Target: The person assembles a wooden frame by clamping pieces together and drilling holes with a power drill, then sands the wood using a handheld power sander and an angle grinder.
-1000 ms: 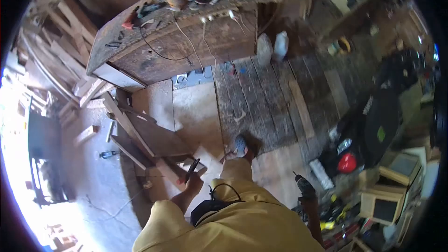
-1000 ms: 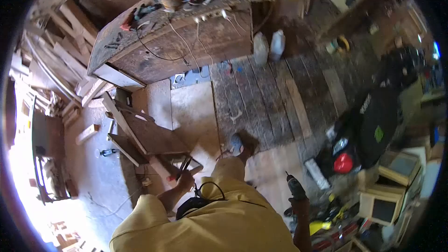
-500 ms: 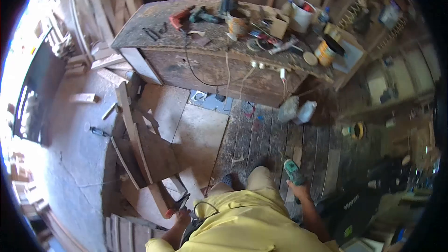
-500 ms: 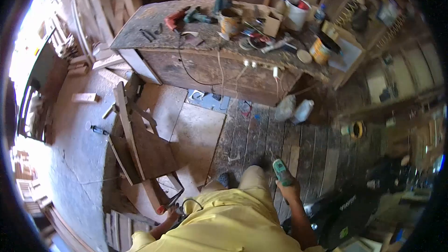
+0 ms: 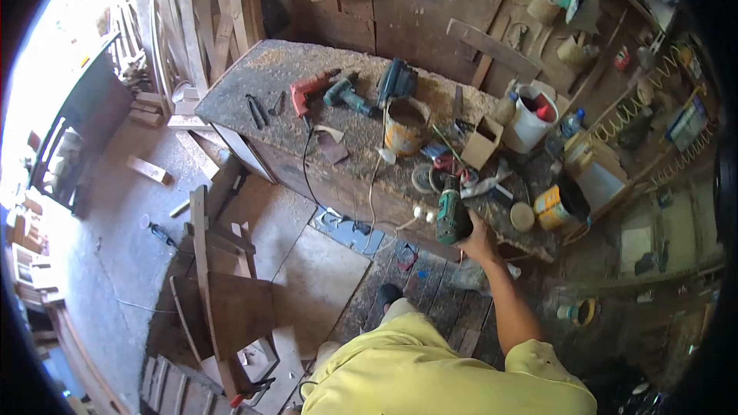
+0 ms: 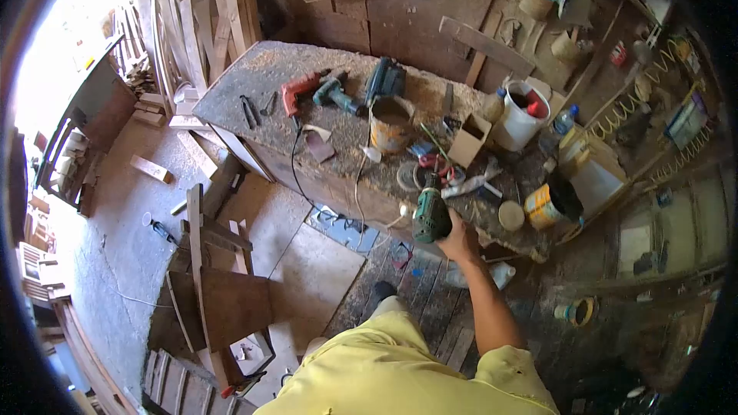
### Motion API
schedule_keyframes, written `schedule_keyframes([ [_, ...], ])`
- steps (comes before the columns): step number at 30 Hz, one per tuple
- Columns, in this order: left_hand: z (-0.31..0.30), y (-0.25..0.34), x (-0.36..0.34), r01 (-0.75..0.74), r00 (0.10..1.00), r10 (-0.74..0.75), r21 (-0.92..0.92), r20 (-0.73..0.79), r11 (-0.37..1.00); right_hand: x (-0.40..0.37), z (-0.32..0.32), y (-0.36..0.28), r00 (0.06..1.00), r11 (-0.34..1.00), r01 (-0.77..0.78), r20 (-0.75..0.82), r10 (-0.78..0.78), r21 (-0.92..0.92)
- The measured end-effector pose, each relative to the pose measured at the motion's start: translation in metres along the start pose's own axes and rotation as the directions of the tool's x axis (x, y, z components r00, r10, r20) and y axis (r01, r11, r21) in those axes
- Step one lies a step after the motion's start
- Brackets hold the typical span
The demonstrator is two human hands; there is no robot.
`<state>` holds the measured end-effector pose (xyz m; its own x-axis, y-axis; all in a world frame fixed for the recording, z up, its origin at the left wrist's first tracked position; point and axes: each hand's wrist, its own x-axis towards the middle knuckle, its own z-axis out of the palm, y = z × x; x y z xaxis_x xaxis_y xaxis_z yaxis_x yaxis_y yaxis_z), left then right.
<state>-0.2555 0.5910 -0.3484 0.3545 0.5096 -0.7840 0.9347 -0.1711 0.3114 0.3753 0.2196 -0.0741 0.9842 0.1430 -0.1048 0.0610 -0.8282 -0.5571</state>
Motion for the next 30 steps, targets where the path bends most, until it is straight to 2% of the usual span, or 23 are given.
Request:
schedule_keyframes([
  [5,0.024,0.049,-0.002,0.111,0.994,-0.113,-0.149,-0.006,0.983,0.112,-0.004,0.006,0.999,0.998,0.011,-0.050,-0.015,-0.067],
  [7,0.029,0.051,-0.003,0.143,0.988,-0.151,-0.211,-0.022,0.967,0.154,0.005,0.014,0.997,0.989,0.003,-0.074,-0.015,-0.150],
  [8,0.033,0.045,-0.007,0.156,0.985,-0.170,-0.250,-0.034,0.956,0.176,0.006,0.018,0.996,0.976,0.079,-0.012,-0.083,-0.201],
  [9,0.035,0.035,-0.006,0.159,0.983,-0.177,-0.282,-0.042,0.946,0.199,0.018,0.029,1.000,0.975,0.003,-0.004,-0.004,-0.223],
  [10,0.040,0.024,-0.005,0.161,0.982,-0.185,-0.312,-0.047,0.936,0.208,0.017,0.021,1.000,0.969,-0.014,-0.023,0.008,-0.245],
  [11,0.048,0.011,-0.007,0.160,0.981,-0.187,-0.329,-0.053,0.931,0.225,0.006,0.012,0.930,0.961,-0.226,0.257,0.262,-0.160],
  [12,0.063,0.003,-0.007,0.054,0.974,-0.075,-0.101,-0.213,0.993,0.229,0.022,0.028,0.991,0.993,-0.086,0.111,0.076,0.084],
  [13,0.056,0.014,-0.027,0.026,0.993,-0.012,0.113,-0.121,0.993,0.263,0.050,0.067,0.998,0.966,0.046,-0.018,-0.052,-0.254],
  [14,0.065,0.030,-0.042,0.165,0.965,-0.204,-0.223,-0.164,0.961,0.256,0.043,0.052,0.991,0.986,0.124,0.040,-0.129,0.110],
  [15,0.068,0.043,-0.057,0.161,0.955,-0.193,-0.156,-0.225,0.975,0.274,0.049,0.064,0.970,0.978,0.206,0.127,-0.209,0.036],
  [16,0.079,0.045,-0.067,0.093,0.940,-0.156,-0.213,-0.303,0.973,0.285,0.059,0.079,0.991,0.997,0.062,0.113,-0.068,0.054],
  [17,0.075,0.049,-0.073,0.194,0.958,-0.219,-0.143,-0.184,0.970,0.319,0.070,0.117,0.961,0.984,0.167,0.214,-0.175,0.058],
  [18,0.085,0.055,-0.087,0.172,0.914,-0.263,-0.292,-0.308,0.941,0.314,0.067,0.113,0.976,0.978,0.173,0.152,-0.154,-0.118],
  [19,0.087,0.058,-0.096,0.201,0.916,-0.292,-0.315,-0.276,0.928,0.330,0.075,0.131,0.991,0.970,0.102,0.104,-0.081,-0.219],
  [20,0.090,0.060,-0.103,0.218,0.922,-0.304,-0.326,-0.240,0.920,0.314,0.069,0.101,0.998,0.903,0.035,0.058,-0.011,-0.429],
  [21,0.097,0.063,-0.111,0.241,0.911,-0.340,-0.368,-0.234,0.898,0.311,0.070,0.091,0.999,0.849,-0.033,0.011,0.045,-0.528],
  [22,0.100,0.068,-0.116,0.247,0.910,-0.356,-0.412,-0.213,0.877,0.305,0.074,0.097,0.989,0.800,0.108,-0.021,-0.148,-0.590],
  [23,0.101,0.069,-0.120,0.248,0.912,-0.364,-0.453,-0.190,0.856,0.316,0.082,0.113,0.990,0.824,0.093,-0.039,-0.138,-0.558],
  [24,0.103,0.066,-0.119,0.256,0.906,-0.381,-0.475,-0.186,0.842,0.267,0.068,0.050,0.994,0.849,-0.076,0.024,0.103,-0.523],
  [27,0.104,0.043,-0.116,0.227,0.930,-0.338,-0.498,-0.145,0.837,0.266,0.076,0.054,0.991,0.766,-0.099,-0.128,0.022,-0.635],
  [30,0.096,-0.006,-0.092,0.181,0.929,-0.318,-0.519,-0.187,0.835,0.251,0.094,0.033,0.956,0.685,-0.150,-0.281,-0.083,-0.712],
])
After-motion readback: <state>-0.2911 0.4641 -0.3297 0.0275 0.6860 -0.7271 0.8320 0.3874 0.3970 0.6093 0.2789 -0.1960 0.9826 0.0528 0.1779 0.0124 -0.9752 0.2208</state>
